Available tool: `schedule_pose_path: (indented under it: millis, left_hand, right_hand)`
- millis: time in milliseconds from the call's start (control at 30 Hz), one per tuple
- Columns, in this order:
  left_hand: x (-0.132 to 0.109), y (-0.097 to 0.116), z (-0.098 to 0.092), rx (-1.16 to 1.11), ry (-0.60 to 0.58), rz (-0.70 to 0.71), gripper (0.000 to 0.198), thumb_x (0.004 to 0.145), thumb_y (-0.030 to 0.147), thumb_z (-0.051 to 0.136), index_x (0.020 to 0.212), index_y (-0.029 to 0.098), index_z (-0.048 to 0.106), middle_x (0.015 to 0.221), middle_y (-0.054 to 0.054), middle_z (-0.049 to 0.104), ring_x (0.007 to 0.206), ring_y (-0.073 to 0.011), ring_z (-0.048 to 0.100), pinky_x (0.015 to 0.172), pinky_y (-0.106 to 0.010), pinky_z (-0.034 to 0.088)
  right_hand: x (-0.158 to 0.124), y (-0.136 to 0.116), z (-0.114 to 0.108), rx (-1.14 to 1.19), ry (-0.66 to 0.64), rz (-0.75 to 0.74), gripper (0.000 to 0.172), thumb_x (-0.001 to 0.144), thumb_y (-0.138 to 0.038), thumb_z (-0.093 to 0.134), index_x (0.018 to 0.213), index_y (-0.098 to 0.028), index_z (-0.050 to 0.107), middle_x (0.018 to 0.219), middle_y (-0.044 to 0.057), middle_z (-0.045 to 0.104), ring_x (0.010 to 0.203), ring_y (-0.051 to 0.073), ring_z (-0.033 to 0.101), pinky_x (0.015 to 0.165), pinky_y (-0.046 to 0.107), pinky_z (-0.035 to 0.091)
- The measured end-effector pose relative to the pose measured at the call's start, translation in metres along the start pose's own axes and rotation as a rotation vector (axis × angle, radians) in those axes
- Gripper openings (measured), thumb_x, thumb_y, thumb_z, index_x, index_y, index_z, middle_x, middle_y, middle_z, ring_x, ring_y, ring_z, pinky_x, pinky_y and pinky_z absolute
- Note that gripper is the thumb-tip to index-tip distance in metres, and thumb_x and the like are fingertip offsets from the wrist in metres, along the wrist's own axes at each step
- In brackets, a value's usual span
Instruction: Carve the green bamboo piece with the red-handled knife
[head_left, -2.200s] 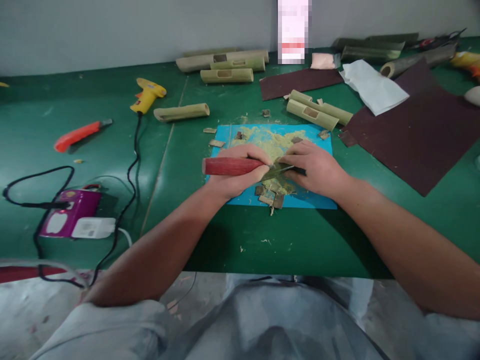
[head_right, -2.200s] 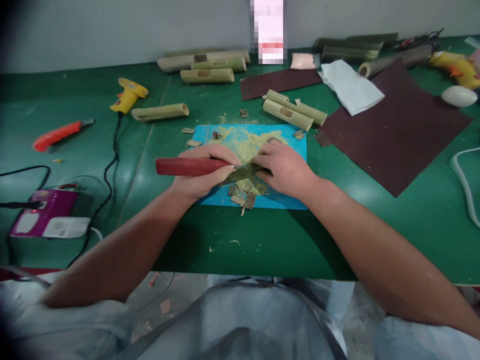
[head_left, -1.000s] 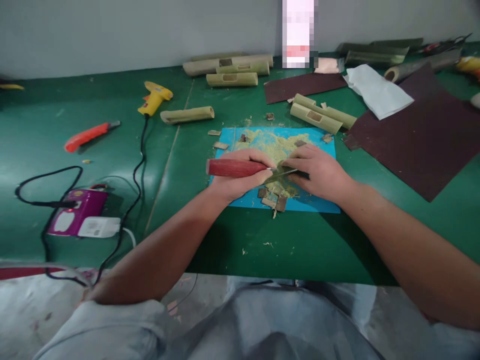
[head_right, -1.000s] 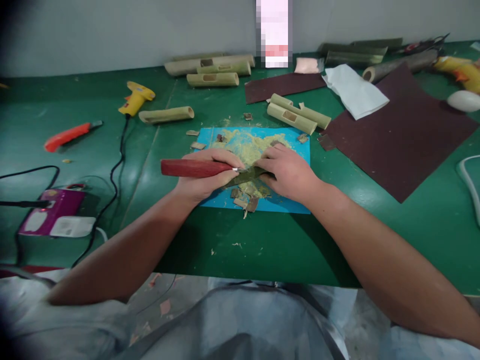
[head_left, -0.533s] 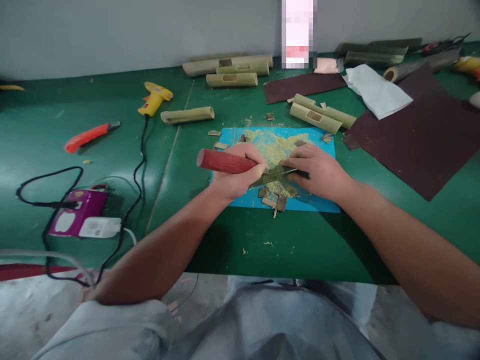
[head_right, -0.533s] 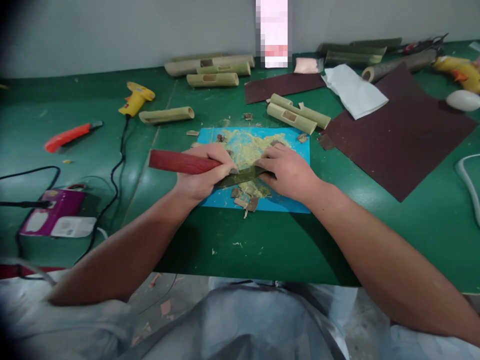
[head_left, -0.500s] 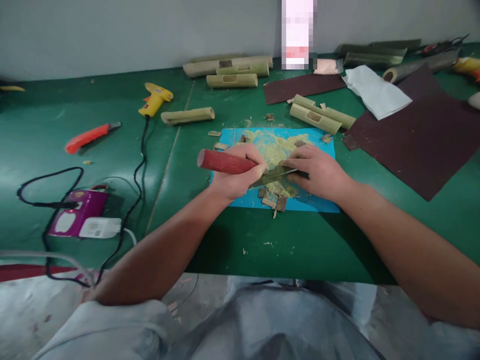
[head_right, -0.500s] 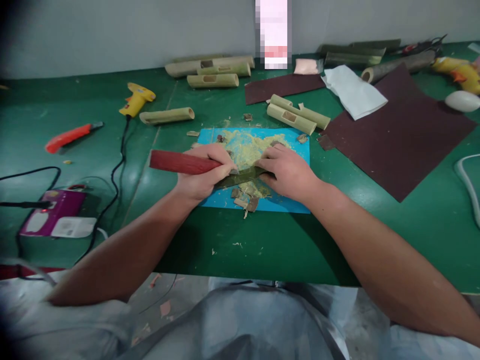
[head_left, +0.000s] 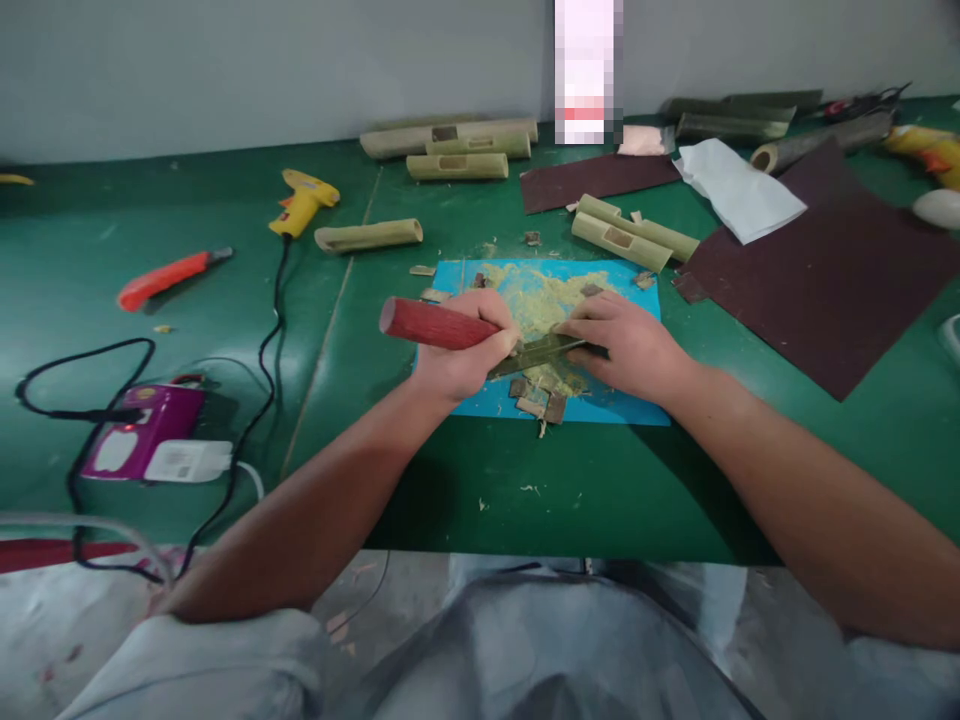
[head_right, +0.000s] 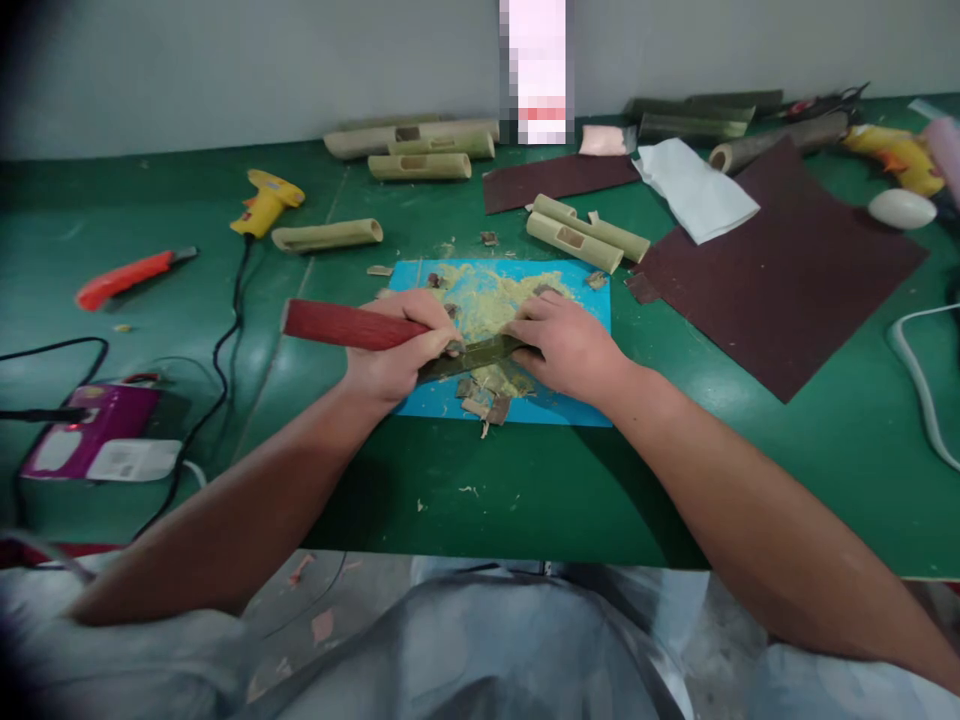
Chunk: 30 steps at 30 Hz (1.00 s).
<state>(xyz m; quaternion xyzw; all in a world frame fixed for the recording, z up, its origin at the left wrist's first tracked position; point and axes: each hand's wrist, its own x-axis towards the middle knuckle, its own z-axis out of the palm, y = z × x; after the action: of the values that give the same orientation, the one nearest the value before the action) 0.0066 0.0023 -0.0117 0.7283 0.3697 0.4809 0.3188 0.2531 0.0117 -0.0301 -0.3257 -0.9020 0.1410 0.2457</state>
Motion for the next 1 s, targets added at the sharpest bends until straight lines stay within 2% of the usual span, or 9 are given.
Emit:
schedule_pose_path:
  millis: [133,267,400,567,800,1000]
  left_hand:
    - [-0.004,0.001,0.0,-0.006,0.01,0.017,0.02,0.084,0.02,0.071,0.065,0.023,0.068,0.066,0.0,0.068,0.061,-0.0165,0.062,0.063,-0.036,0.05]
    - [-0.005,0.003,0.0,-0.013,0.01,0.024,0.011,0.085,0.025,0.07,0.075,0.024,0.074,0.075,-0.001,0.074,0.069,-0.018,0.067,0.069,-0.036,0.055]
    - [-0.004,0.008,-0.001,0.061,-0.06,-0.089,0.006,0.082,0.028,0.076,0.084,0.023,0.079,0.086,-0.002,0.079,0.078,-0.0191,0.072,0.076,-0.034,0.059]
    - [-0.003,0.015,-0.002,0.139,-0.114,-0.188,0.012,0.079,0.034,0.08,0.086,0.025,0.081,0.09,-0.002,0.081,0.083,-0.0213,0.074,0.081,-0.035,0.061]
    - [-0.002,0.02,-0.003,0.154,-0.154,-0.163,0.01,0.082,0.034,0.078,0.089,0.027,0.08,0.094,-0.002,0.081,0.088,-0.0225,0.074,0.089,-0.04,0.059]
    - [0.002,0.024,-0.002,0.194,-0.188,-0.224,0.011,0.079,0.034,0.078,0.087,0.027,0.08,0.094,-0.002,0.081,0.088,-0.0228,0.073,0.09,-0.041,0.058]
  right_hand:
    - [-0.001,0.0,0.0,0.005,0.005,-0.009,0.029,0.098,-0.028,0.057,0.115,-0.015,0.077,0.106,0.014,0.072,0.104,0.03,0.06,0.097,0.048,0.049]
    - [-0.001,0.0,0.001,0.006,0.015,-0.013,0.028,0.098,-0.03,0.057,0.114,-0.017,0.077,0.105,0.013,0.071,0.102,0.029,0.059,0.095,0.047,0.05]
    - [-0.001,0.001,0.001,-0.009,0.018,-0.026,0.027,0.098,-0.03,0.057,0.114,-0.018,0.077,0.103,0.012,0.071,0.1,0.028,0.059,0.092,0.045,0.049]
    - [-0.001,0.001,0.001,-0.01,0.03,-0.021,0.026,0.099,-0.03,0.057,0.111,-0.018,0.077,0.102,0.011,0.071,0.1,0.027,0.059,0.092,0.043,0.048]
    - [0.0,0.001,0.002,-0.001,0.022,-0.018,0.026,0.098,-0.03,0.058,0.11,-0.018,0.078,0.103,0.012,0.072,0.101,0.029,0.059,0.092,0.046,0.049]
    - [0.0,0.001,0.001,0.007,0.025,-0.016,0.027,0.097,-0.029,0.057,0.111,-0.018,0.077,0.103,0.012,0.071,0.1,0.029,0.059,0.091,0.046,0.048]
